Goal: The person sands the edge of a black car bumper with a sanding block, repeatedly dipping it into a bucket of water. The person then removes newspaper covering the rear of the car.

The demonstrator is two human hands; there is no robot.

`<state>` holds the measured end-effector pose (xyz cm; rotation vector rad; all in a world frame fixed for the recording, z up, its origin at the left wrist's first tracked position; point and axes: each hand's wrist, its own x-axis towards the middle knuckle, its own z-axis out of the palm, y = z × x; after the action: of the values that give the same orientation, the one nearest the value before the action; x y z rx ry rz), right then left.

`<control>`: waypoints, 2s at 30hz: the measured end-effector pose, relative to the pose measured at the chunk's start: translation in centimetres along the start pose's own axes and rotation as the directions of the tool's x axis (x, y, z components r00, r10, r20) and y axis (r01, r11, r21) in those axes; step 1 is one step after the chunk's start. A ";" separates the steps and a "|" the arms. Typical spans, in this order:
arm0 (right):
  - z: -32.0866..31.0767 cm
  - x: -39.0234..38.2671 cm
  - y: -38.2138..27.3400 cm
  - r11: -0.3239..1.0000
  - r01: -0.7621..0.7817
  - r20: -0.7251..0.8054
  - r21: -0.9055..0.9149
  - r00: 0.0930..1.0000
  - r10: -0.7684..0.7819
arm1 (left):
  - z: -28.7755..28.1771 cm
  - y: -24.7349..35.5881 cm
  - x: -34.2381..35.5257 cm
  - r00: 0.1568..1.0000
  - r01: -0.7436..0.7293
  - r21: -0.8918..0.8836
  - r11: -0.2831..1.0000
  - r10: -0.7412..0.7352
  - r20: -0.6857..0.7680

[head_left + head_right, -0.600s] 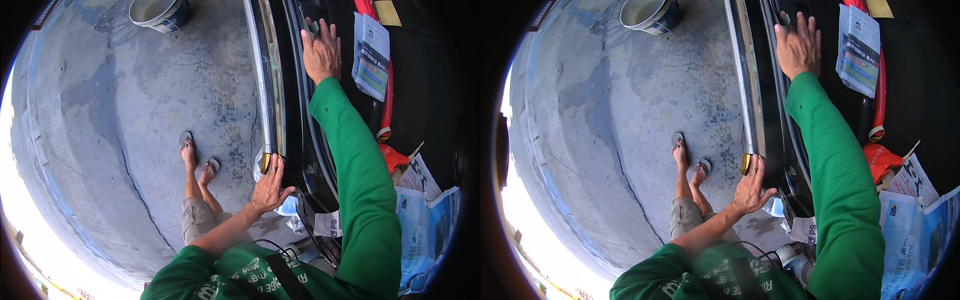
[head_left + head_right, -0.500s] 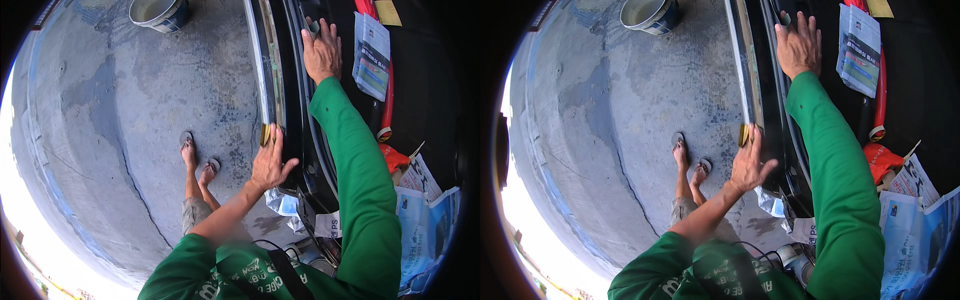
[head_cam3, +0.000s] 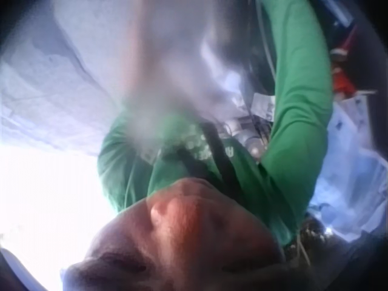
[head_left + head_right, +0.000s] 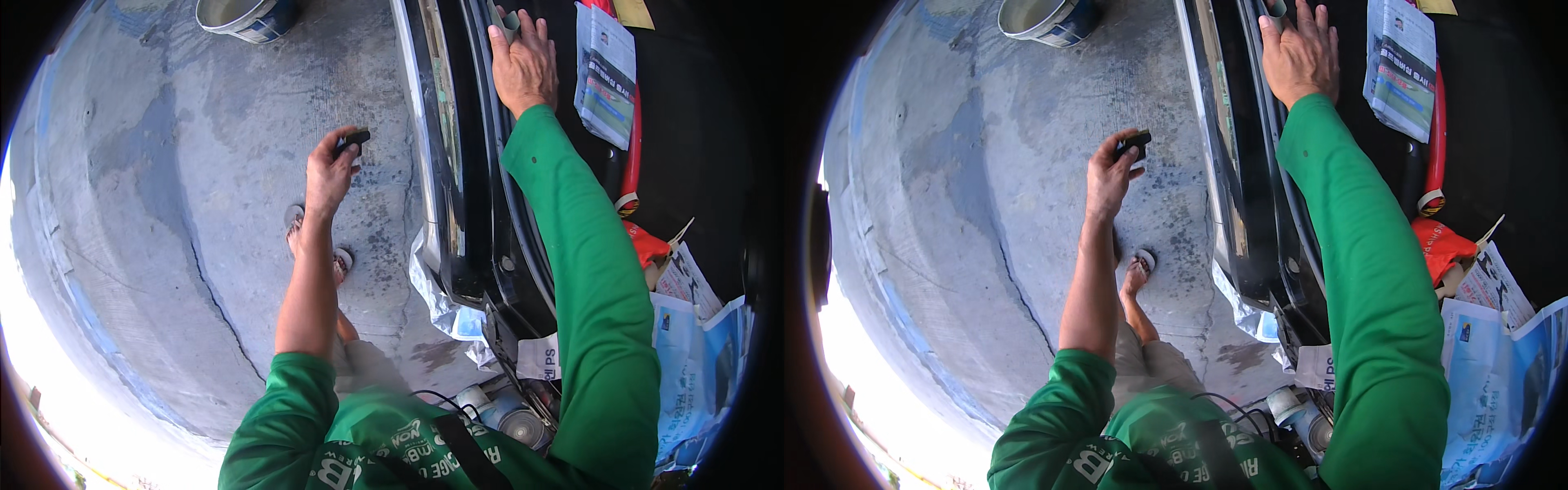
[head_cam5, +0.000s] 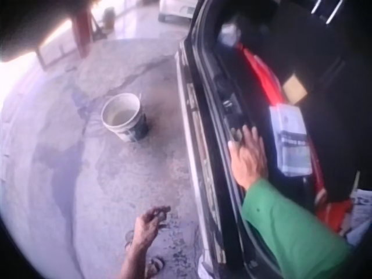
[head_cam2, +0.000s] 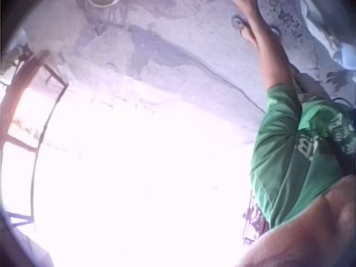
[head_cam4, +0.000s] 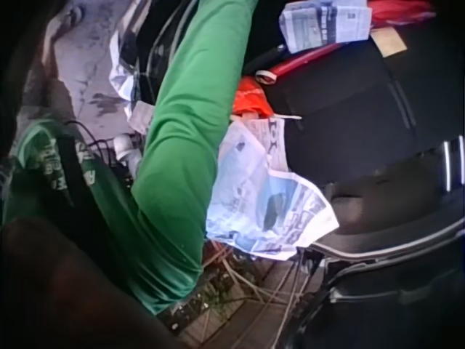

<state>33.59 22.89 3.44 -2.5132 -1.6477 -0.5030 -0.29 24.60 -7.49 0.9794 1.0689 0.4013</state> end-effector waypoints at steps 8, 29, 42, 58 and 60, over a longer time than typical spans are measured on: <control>0.0 0.1 0.8 1.000 -0.003 0.020 -0.022 1.000 0.003 | 4.0 -0.7 -2.4 0.989 -0.126 -0.116 0.985 0.115 -0.090; -0.1 0.2 -0.8 0.999 -0.032 0.006 0.003 0.999 0.032 | 14.2 -0.2 -10.1 0.836 -0.538 0.535 0.651 0.494 0.240; 0.2 0.4 0.0 1.000 0.006 0.001 -0.022 1.000 -0.006 | 13.9 1.4 -7.8 0.853 -0.496 0.611 0.617 0.479 0.209; 1.0 0.0 0.2 1.000 0.000 -0.009 -0.022 1.000 0.000 | 14.0 -0.6 -11.3 0.855 -0.512 0.568 0.644 0.442 0.270; 0.5 0.1 -0.2 0.999 -0.014 0.000 -0.032 1.000 0.014 | 13.8 -5.1 -18.6 0.857 -0.515 0.578 0.633 0.369 0.359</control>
<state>33.61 23.20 2.98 -2.5454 -1.6331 -0.5323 2.32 2.30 0.30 1.9146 0.7581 0.3058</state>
